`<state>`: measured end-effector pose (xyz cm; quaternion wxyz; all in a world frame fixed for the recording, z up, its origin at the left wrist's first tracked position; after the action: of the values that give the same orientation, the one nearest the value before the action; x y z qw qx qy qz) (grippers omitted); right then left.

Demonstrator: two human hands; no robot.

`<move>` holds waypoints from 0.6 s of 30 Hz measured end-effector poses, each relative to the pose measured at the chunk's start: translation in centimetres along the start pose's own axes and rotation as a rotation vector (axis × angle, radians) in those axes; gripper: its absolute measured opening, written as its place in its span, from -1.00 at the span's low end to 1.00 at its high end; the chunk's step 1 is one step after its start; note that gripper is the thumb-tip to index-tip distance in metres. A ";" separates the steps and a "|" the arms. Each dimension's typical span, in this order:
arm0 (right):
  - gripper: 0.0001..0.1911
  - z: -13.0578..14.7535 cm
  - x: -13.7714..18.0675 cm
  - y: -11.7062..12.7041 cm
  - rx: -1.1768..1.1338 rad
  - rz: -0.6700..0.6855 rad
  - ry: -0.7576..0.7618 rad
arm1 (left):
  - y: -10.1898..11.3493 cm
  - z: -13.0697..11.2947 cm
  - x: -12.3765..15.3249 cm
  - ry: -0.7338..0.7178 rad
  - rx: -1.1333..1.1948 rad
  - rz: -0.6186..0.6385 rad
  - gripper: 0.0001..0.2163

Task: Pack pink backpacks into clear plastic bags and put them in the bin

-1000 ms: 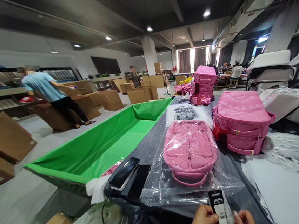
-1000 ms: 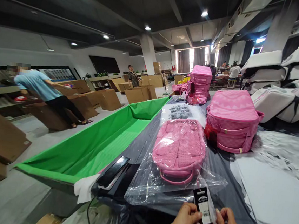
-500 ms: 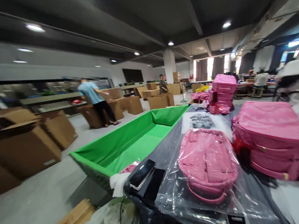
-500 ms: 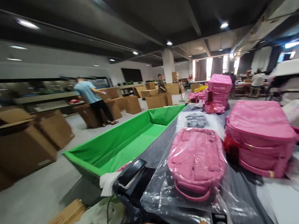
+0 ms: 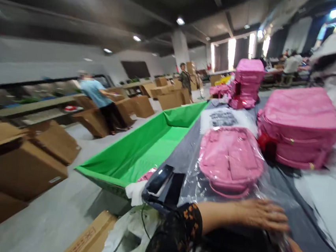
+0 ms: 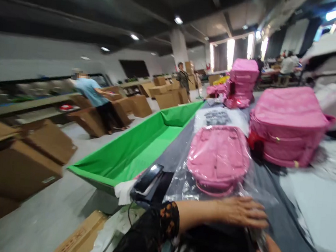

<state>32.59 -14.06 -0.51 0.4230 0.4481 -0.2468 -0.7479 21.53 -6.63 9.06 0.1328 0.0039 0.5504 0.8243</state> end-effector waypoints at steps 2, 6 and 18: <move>-0.60 1.4 2.9 0.7 0.114 0.007 0.010 | -1.1 -0.5 -0.8 -0.117 0.075 0.024 -0.69; -0.57 4.7 5.6 1.1 0.143 0.080 0.168 | -3.2 -1.6 -1.1 -0.243 0.194 -0.009 -0.81; -0.58 5.9 -10.5 6.7 0.047 -0.100 0.334 | -2.3 -1.2 3.2 0.085 0.447 -0.226 -0.72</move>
<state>32.73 -8.68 12.14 0.4099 0.5877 -0.1679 -0.6771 18.79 -6.18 6.08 0.1968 -0.0633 0.7209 0.6615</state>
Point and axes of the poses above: each hand's wrist, its own x-axis away from the middle knuckle, its own y-axis out of the back of the hand, z = x × y, the point moved 8 cm from there along -x, towards the middle knuckle, and after that the axes turned 1 degree about y, right-handed, at the moved point
